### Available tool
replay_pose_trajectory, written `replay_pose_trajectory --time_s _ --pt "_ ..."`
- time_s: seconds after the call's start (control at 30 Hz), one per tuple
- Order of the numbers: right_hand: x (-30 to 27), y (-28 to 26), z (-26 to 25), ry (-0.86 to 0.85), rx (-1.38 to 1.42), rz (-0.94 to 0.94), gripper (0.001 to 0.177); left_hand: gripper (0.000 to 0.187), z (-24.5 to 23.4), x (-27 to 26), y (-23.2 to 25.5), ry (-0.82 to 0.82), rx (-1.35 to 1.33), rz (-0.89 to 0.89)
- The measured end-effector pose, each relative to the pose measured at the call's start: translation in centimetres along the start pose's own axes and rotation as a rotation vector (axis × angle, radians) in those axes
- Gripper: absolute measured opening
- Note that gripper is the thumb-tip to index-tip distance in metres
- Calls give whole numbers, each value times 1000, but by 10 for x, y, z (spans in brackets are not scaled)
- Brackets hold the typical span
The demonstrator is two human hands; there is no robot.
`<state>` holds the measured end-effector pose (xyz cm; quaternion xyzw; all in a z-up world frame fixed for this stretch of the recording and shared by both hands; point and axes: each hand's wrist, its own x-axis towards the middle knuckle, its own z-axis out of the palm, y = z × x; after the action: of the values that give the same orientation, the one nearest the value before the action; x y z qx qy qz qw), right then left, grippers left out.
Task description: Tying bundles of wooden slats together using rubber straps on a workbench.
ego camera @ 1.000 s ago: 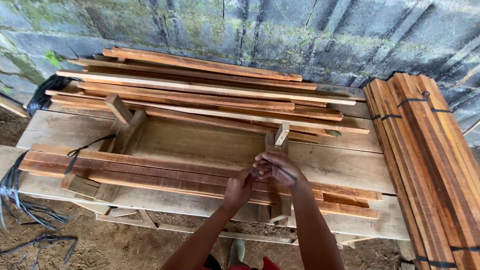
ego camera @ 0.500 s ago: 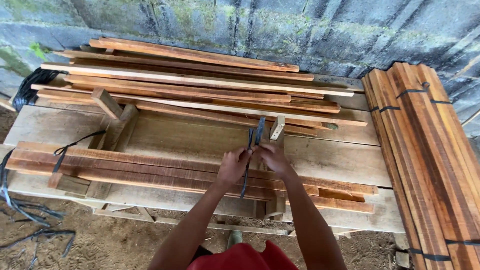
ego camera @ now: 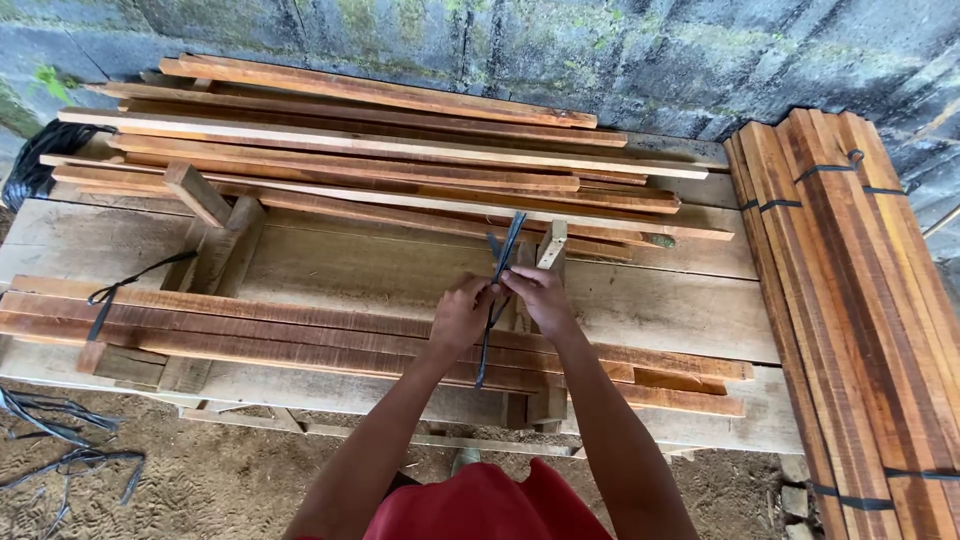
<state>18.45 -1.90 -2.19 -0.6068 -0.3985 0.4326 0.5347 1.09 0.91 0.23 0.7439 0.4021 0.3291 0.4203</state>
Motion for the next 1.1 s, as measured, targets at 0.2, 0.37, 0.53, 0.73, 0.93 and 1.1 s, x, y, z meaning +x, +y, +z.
replay_pose_trajectory --time_s 0.2,0.37,0.53,0.73,0.93,1.1 --pt "8 32 -11 -150 -7 -66 29 25 8 6 -8 -60 30 24" --pt "11 37 -20 -220 -19 -108 29 23 7 11 -17 -107 88 9" --pt "19 29 -18 -153 -103 -19 40 25 0 11 -20 -229 104 -31" --pt "2 -19 -22 -275 350 125 27 52 11 16 -69 -357 -347 -331" --pt "1 -41 -41 -656 -371 -20 23 36 12 16 -76 -294 -518 -547" --pt "5 -3 -40 -574 -694 -382 27 31 5 7 -59 -262 -499 -648"
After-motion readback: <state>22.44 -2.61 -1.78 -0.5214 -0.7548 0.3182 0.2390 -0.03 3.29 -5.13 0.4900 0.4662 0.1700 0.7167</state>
